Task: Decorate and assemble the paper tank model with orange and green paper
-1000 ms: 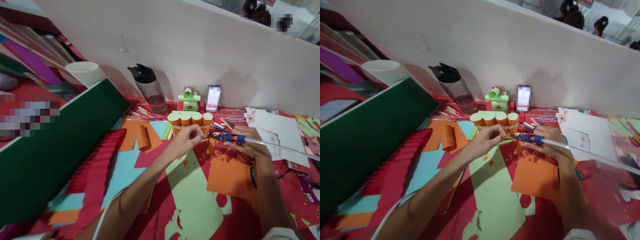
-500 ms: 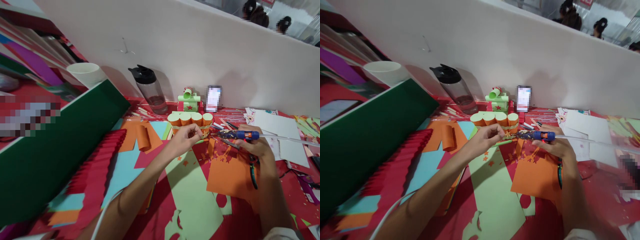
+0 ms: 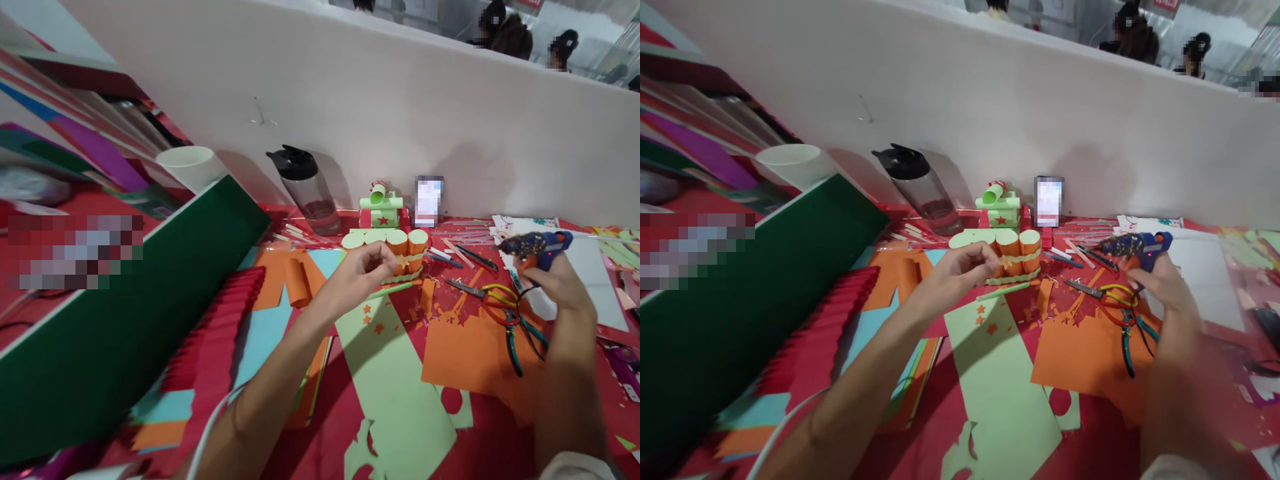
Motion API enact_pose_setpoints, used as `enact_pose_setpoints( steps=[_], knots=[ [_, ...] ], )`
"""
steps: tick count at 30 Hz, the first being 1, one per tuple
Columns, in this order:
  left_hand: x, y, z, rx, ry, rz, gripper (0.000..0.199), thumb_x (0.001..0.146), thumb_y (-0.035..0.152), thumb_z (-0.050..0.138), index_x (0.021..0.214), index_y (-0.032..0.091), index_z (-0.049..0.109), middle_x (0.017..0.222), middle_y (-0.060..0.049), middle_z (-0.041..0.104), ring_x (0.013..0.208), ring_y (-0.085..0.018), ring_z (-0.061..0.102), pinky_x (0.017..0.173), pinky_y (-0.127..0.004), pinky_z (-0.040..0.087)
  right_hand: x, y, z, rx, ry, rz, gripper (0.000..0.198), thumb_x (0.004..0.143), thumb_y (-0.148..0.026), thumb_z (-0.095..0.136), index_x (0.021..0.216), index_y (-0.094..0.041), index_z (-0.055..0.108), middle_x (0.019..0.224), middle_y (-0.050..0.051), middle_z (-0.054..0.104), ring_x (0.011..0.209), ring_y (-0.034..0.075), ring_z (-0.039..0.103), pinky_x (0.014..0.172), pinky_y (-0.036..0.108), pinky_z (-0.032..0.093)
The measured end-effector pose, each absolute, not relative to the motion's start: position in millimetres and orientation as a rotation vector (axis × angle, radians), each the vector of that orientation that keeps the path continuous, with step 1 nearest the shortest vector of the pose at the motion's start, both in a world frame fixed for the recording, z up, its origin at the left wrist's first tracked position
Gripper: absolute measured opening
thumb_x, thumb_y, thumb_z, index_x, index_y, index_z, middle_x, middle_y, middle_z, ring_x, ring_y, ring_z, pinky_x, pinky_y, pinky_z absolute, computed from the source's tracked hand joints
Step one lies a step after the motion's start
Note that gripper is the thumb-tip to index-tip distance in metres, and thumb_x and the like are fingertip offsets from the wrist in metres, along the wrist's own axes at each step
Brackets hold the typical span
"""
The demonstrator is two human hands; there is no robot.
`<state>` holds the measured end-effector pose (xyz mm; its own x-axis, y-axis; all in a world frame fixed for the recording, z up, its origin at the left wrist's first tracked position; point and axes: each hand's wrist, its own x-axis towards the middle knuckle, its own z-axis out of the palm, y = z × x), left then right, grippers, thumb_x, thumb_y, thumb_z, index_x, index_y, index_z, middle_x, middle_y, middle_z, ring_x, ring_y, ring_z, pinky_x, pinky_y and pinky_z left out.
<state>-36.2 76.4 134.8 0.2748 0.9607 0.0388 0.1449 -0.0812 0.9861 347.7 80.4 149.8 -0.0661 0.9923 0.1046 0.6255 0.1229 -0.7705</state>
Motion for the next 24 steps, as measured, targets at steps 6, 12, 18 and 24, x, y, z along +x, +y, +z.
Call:
enact_pose_setpoints(
  steps=[6, 12, 18, 24],
  knots=[
    [-54.1, 77.8, 147.3, 1.540, 1.175, 1.003, 0.018, 0.082, 0.038, 0.066, 0.077, 0.021, 0.059, 0.070, 0.002, 0.054, 0.059, -0.012, 0.047, 0.055, -0.026, 0.039, 375.4, 97.1, 140.6, -2.212, -1.893, 0.127, 0.029, 0.083, -0.049, 0.065, 0.072, -0.022, 0.058, 0.078, 0.010, 0.070, 0.072, 0.026, 0.064, 0.063, 0.033, 0.040],
    [-71.6, 80.4, 155.8, 1.510, 1.325, 1.068, 0.017, 0.077, 0.036, 0.068, 0.073, 0.022, 0.059, 0.068, 0.001, 0.054, 0.057, -0.012, 0.043, 0.052, -0.026, 0.036, 376.3, 106.0, 119.8, -2.529, -2.043, 0.174, 0.037, 0.090, -0.053, 0.065, 0.071, -0.021, 0.066, 0.072, 0.010, 0.073, 0.070, 0.025, 0.068, 0.058, 0.031, 0.035],
    [-84.4, 81.6, 159.5, 1.504, 1.399, 1.109, 0.015, 0.079, 0.033, 0.068, 0.072, 0.023, 0.059, 0.067, 0.001, 0.055, 0.058, -0.014, 0.045, 0.054, -0.027, 0.037, 372.1, 114.7, 95.6, -2.568, -2.084, 0.246, 0.032, 0.091, -0.048, 0.069, 0.084, -0.017, 0.075, 0.081, 0.013, 0.077, 0.073, 0.025, 0.070, 0.061, 0.031, 0.037],
    [-89.4, 85.0, 156.3, 1.480, 1.383, 1.124, 0.017, 0.079, 0.034, 0.069, 0.073, 0.022, 0.059, 0.070, 0.000, 0.057, 0.060, -0.013, 0.046, 0.057, -0.028, 0.037, 375.2, 114.4, 86.8, -2.573, -2.080, 0.259, 0.031, 0.094, -0.045, 0.069, 0.099, -0.015, 0.075, 0.092, 0.014, 0.078, 0.083, 0.026, 0.072, 0.067, 0.031, 0.041]
  ],
)
